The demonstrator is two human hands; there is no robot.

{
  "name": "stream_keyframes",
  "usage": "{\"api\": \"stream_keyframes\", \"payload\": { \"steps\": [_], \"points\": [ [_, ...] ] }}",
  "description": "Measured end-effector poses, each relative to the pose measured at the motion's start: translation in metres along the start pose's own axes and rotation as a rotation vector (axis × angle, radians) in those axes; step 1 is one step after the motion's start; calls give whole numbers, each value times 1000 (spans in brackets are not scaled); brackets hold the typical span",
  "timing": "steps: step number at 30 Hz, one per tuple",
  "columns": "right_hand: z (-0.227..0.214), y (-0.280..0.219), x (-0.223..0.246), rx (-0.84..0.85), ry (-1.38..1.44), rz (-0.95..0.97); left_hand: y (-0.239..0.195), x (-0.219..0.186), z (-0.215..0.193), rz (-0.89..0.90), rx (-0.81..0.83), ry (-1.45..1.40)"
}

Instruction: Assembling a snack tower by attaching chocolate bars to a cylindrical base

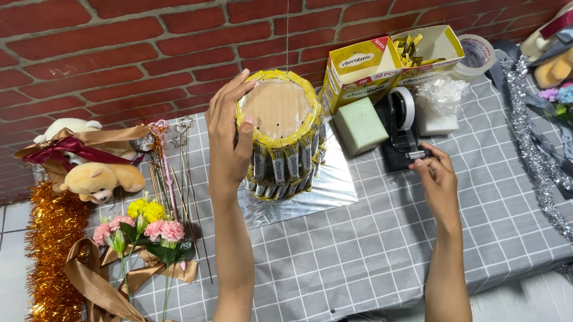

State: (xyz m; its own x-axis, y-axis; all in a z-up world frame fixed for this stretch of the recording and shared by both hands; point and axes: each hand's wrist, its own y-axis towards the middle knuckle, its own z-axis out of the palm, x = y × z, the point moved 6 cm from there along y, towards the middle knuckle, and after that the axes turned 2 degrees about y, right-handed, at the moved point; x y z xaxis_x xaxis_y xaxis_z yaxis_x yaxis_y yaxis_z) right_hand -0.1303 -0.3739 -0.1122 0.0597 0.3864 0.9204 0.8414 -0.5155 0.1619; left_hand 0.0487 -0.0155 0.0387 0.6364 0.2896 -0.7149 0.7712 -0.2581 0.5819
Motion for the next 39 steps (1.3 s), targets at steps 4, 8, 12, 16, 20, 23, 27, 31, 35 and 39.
{"api": "stream_keyframes", "payload": {
  "steps": [4,8,12,16,20,23,27,31,35,39],
  "points": [
    [-1,3,-10,-25,-131,-108,1,-2,0,0,-1,-9],
    [0,-1,4,-52,-224,-200,1,-3,0,2,-2,-8],
    [-1,-4,9,-111,-263,-256,1,1,0,5,-8,0],
    [1,-6,25,-266,-318,-391,1,-1,0,-1,-16,-15],
    [26,-4,66,-131,-127,-394,-2,4,0,-24,-12,-25],
    [51,8,98,67,38,-406,-3,7,0,-30,-10,-20],
    [87,26,161,331,177,-521,-4,8,-1,-41,14,-26],
    [118,44,222,425,193,-611,-2,-1,-5,-42,6,-33],
    [151,65,262,536,236,-595,-2,0,-7,-7,0,14],
    [174,77,280,669,201,-447,-3,10,-4,-12,7,26]
  ]
}}
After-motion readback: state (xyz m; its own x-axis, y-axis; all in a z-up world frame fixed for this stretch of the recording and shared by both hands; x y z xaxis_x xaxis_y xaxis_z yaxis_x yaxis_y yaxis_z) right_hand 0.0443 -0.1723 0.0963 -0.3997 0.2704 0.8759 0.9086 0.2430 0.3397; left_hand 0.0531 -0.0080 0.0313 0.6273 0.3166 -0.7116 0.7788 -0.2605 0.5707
